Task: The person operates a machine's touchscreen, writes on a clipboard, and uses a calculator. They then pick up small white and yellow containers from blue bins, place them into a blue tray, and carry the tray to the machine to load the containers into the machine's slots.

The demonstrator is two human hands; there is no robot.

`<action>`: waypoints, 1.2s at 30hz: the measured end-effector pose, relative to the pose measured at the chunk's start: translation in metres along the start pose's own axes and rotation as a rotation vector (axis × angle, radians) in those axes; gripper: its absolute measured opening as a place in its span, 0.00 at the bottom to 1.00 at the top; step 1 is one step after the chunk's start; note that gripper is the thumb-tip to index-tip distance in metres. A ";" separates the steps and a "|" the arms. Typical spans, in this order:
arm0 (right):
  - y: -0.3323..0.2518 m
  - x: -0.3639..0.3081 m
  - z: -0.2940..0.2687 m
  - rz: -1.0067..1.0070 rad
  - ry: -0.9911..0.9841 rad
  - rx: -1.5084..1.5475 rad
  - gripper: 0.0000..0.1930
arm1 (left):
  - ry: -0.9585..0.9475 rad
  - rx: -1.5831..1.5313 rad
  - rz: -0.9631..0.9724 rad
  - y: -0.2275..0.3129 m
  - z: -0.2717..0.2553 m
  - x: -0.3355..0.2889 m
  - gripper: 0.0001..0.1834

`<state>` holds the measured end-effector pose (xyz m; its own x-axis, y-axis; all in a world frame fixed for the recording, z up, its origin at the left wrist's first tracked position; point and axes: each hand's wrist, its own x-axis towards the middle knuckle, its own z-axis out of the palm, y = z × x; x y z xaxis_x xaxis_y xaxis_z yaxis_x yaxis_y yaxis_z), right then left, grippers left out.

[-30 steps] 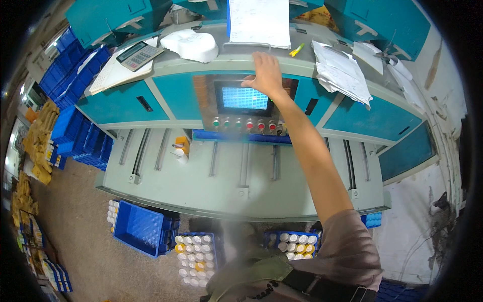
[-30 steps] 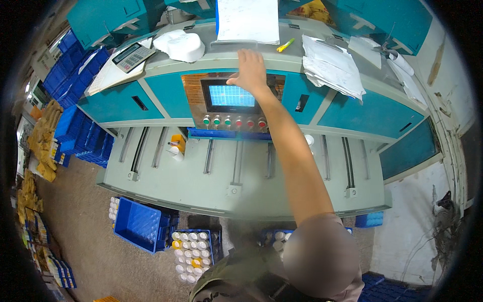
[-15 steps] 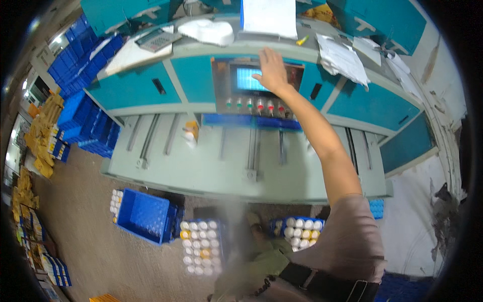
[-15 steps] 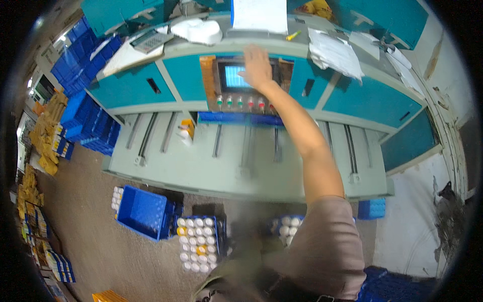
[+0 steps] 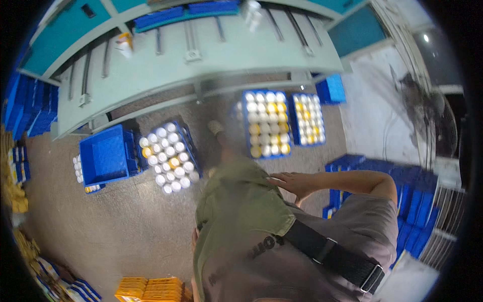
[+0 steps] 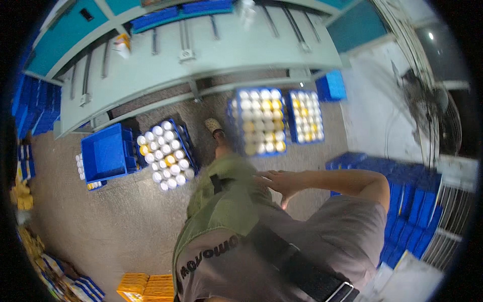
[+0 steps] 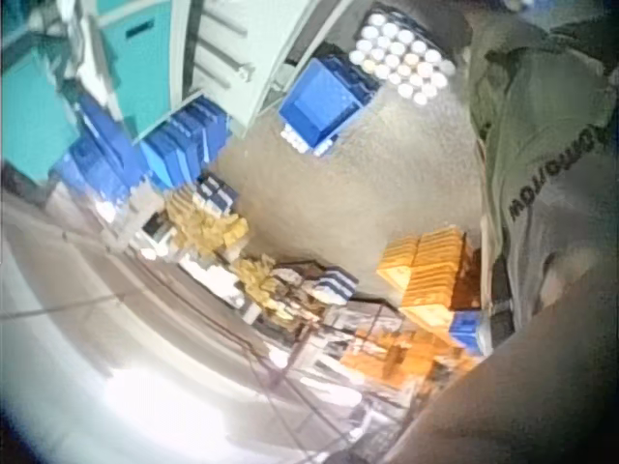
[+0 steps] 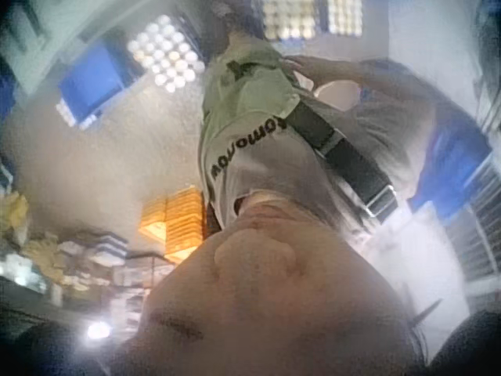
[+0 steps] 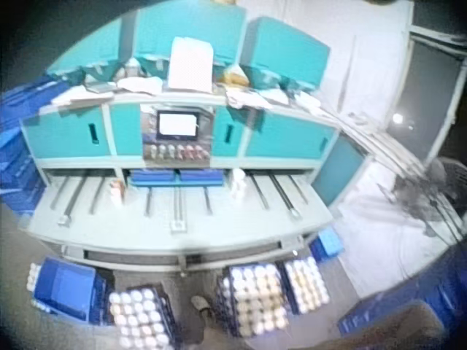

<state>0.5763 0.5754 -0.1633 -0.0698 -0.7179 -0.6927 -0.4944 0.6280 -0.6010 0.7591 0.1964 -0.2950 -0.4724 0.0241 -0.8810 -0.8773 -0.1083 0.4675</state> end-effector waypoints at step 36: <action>-0.112 -0.115 0.513 0.542 1.322 1.559 0.57 | -0.998 2.681 0.659 0.108 0.476 -0.101 0.29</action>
<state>1.0842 0.7418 -0.2208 -0.6905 0.2820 -0.6661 0.6865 -0.0345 -0.7263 0.6718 0.6555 -0.1211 0.1414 0.5498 -0.8232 0.9672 0.1007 0.2334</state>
